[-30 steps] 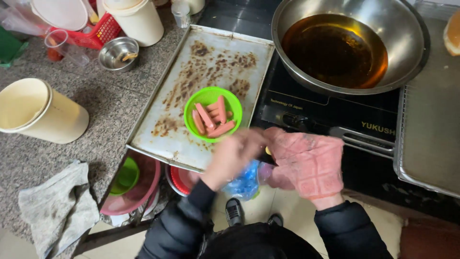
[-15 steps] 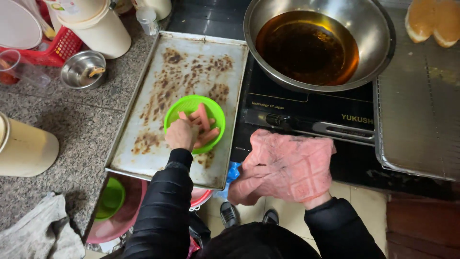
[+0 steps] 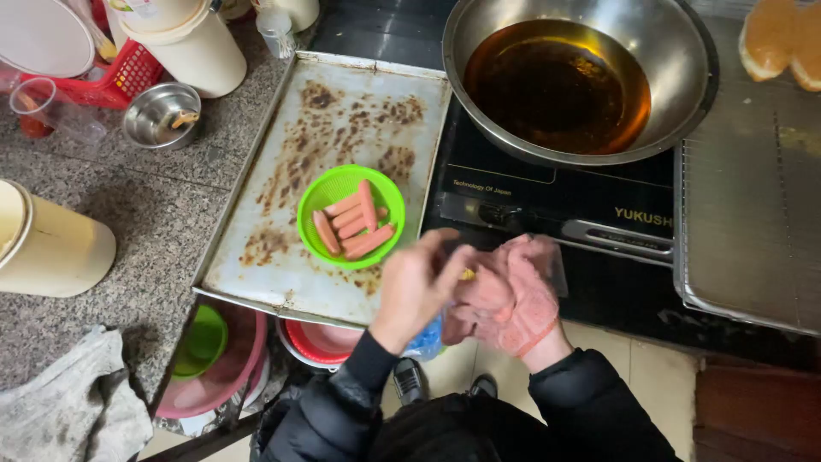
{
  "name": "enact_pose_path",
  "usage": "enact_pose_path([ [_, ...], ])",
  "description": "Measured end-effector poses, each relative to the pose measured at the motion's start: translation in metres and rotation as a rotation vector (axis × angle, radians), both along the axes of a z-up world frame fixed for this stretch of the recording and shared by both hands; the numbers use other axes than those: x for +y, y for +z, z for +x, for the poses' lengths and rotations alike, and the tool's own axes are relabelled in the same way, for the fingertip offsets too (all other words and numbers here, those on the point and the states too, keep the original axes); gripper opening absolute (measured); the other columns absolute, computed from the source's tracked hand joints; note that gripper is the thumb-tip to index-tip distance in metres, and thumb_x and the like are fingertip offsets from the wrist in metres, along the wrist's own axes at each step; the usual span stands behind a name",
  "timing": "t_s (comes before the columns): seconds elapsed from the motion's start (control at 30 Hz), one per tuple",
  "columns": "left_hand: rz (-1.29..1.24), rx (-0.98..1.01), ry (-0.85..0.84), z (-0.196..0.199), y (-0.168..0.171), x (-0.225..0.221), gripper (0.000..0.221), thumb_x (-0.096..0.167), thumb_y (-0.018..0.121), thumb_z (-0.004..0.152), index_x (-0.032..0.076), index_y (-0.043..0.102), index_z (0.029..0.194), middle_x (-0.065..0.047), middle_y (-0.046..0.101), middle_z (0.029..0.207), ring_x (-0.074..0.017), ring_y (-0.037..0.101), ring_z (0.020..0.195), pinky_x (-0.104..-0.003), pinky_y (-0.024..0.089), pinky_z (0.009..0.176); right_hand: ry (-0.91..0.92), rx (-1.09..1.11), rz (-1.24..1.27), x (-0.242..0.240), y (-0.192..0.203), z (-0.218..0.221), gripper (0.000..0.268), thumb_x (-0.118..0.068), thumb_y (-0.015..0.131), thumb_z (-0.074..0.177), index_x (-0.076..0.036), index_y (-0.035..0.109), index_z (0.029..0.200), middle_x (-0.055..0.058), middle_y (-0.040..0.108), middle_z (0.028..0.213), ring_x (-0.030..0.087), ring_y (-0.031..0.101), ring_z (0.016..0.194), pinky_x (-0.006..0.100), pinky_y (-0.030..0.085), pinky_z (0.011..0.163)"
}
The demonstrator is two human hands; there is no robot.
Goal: Frying bread rolls and sausages in a pan and placing them on a cooling rack
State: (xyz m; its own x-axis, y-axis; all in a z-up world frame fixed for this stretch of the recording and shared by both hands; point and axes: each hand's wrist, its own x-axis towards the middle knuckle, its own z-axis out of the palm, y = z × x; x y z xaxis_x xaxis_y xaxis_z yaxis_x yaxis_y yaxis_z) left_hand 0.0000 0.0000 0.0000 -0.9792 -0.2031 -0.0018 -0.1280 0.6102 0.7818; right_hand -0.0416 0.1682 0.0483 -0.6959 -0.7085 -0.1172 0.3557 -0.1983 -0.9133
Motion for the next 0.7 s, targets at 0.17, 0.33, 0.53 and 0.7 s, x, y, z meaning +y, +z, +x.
enact_pose_path([
  [0.17,0.017,0.046,0.095,0.013,-0.028,-0.006,0.036,0.053,0.067,0.107,0.032,0.08,0.133,-0.003,0.085,0.079,-0.0378,0.083,0.089,-0.057,0.064,0.077,-0.008,0.123,0.091,0.015,-0.004,-0.001,0.017,-0.017,0.054,0.104,-0.007,0.061,0.116,0.007,0.068,0.093,0.024,0.063,0.092,0.035,0.043,0.083],
  [0.33,0.169,0.051,0.014,0.027,-0.009,0.022,0.036,0.04,0.068,0.11,0.016,0.08,0.134,-0.014,0.085,0.083,-0.0435,0.082,0.088,-0.054,0.064,0.077,-0.03,0.219,0.17,0.032,-0.008,0.002,0.015,-0.019,0.056,0.102,-0.009,0.06,0.112,0.006,0.067,0.09,0.024,0.061,0.088,0.037,0.042,0.079],
  [0.53,0.204,0.055,-0.034,0.03,-0.014,0.031,0.035,0.039,0.069,0.111,0.015,0.08,0.136,-0.011,0.083,0.082,-0.0354,0.08,0.081,-0.048,0.063,0.073,-0.043,0.349,0.261,0.045,-0.01,-0.001,0.013,-0.022,0.057,0.1,-0.011,0.059,0.107,0.005,0.066,0.086,0.023,0.06,0.082,0.039,0.041,0.075],
  [0.7,0.241,0.105,-0.063,0.028,-0.016,0.038,0.031,0.032,0.069,0.112,0.014,0.081,0.133,-0.012,0.081,0.078,-0.0301,0.076,0.071,-0.044,0.062,0.067,-0.061,0.443,0.335,0.055,-0.014,-0.001,0.013,-0.024,0.058,0.099,-0.013,0.059,0.103,0.005,0.065,0.083,0.023,0.059,0.078,0.04,0.04,0.072],
])
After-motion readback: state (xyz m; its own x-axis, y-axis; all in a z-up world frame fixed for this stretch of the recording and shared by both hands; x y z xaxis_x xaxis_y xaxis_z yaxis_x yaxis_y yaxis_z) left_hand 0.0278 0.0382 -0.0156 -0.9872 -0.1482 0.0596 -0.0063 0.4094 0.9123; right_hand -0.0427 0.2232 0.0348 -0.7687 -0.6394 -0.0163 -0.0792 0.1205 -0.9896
